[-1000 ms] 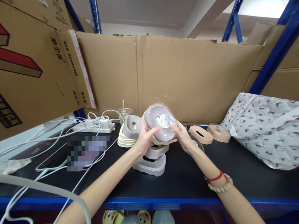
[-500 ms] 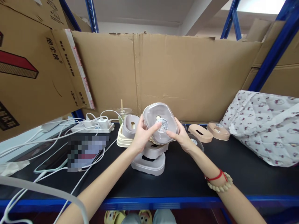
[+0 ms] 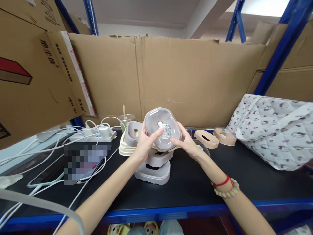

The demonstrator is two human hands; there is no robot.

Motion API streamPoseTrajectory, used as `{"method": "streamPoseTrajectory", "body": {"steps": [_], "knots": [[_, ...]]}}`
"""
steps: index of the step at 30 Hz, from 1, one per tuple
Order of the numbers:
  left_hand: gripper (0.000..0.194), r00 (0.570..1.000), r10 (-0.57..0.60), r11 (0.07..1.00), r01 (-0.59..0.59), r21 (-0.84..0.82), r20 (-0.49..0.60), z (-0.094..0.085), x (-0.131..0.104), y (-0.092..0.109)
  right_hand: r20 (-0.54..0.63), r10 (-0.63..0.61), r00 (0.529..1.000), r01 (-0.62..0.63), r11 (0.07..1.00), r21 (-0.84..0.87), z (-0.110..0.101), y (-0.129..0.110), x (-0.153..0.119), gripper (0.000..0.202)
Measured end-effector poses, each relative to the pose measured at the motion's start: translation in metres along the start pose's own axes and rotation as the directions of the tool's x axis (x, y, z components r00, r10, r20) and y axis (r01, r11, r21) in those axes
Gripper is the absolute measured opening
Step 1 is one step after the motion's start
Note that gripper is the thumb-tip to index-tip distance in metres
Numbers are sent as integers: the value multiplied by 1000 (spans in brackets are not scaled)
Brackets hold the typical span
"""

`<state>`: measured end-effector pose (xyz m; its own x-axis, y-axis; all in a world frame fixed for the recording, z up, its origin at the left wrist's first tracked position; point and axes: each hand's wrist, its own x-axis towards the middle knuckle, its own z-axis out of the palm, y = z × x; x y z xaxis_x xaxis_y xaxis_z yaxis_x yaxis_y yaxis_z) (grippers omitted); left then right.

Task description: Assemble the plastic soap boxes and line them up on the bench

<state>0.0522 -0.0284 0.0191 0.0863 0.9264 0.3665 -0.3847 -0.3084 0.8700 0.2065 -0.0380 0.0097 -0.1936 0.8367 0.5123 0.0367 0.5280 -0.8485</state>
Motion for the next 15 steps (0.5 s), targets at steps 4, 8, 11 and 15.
{"method": "streamPoseTrajectory", "body": {"steps": [4,8,11,15], "knots": [[69,997,-15,999,19,-45,73,0,1,-3,-34,-58,998,55,996,-76,-8,0,2,82],[74,980,-91,993,102,-54,178,-3,4,-2,-298,-98,950,57,988,-143,-42,5,14,71],[66,976,-149,988,153,-12,160,-3,5,0,-675,-28,737,-32,997,-77,-82,11,18,57],[59,971,-172,985,170,24,166,-2,5,2,-950,80,302,-172,985,28,-138,22,5,52]]}}
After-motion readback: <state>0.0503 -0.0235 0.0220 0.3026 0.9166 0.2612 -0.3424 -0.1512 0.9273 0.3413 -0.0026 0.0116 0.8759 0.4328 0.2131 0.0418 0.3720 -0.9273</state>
